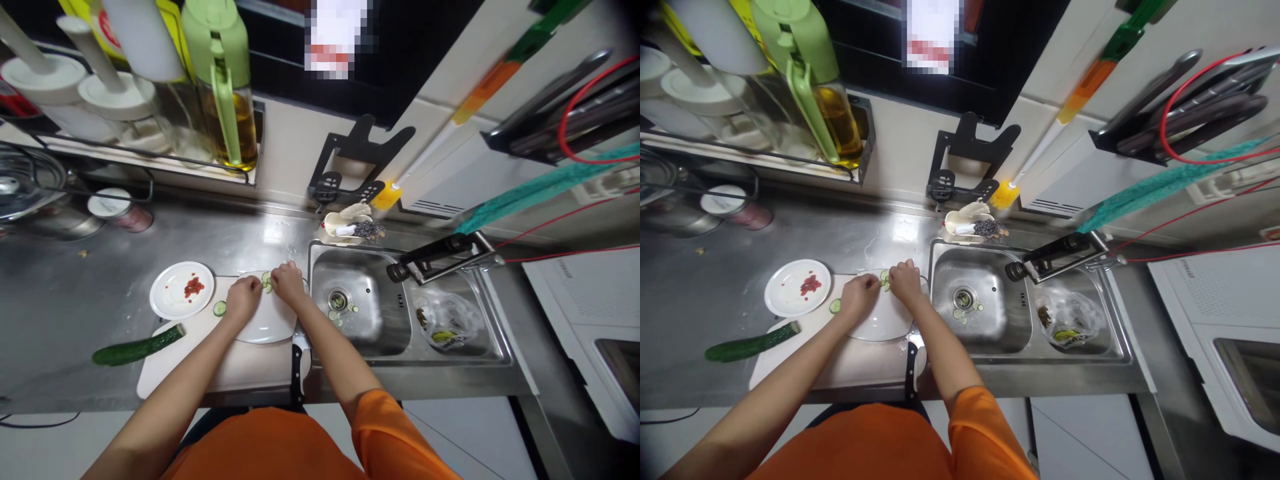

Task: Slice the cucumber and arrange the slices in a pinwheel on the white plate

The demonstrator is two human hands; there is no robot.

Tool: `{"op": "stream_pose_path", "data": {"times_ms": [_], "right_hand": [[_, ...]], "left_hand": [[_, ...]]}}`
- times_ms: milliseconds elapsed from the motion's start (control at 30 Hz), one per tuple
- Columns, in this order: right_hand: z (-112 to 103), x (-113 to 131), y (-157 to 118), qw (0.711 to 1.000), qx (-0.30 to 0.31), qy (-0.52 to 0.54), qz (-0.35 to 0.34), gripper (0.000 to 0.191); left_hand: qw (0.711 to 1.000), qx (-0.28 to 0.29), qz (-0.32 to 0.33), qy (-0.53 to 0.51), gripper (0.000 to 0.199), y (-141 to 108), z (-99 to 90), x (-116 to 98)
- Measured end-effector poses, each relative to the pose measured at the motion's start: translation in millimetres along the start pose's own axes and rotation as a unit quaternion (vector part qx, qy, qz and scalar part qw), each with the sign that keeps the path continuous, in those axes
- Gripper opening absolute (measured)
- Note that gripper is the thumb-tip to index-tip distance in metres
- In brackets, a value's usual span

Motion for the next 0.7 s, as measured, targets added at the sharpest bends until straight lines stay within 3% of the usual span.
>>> {"op": "stream_pose_path", "data": {"times_ms": [200,400,533,700], "right_hand": [[-7,-3,-9,1.0,0.005,0.01,0.011,0.025],[-9,-16,-39,0.998,-0.011,0.047,0.039,0.022],[1,-18,-69,0.996,-0.01,0.071,0.058,0.021],[17,-8,-100,0.995,0.013,0.075,0.062,0.018]], "left_hand": [[1.0,0.012,0.0,0.0,0.023,-1,-8.3,-1],[0.999,-0.02,-0.039,-0.002,0.029,-26,-50.4,34],[0.995,0.006,-0.074,0.065,0.031,-54,-71.3,61],[0.988,0.071,-0.085,0.111,0.034,-76,-68.9,66]]}}
Point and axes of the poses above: each hand's wrist, its own y-axis towards the middle knuckle, its own z-axis out of the palm, x = y × z, the point moved 5 cm from there along y, towards the middle knuckle, and after that the axes turned 13 degrees about z, right-handed, at the moved point
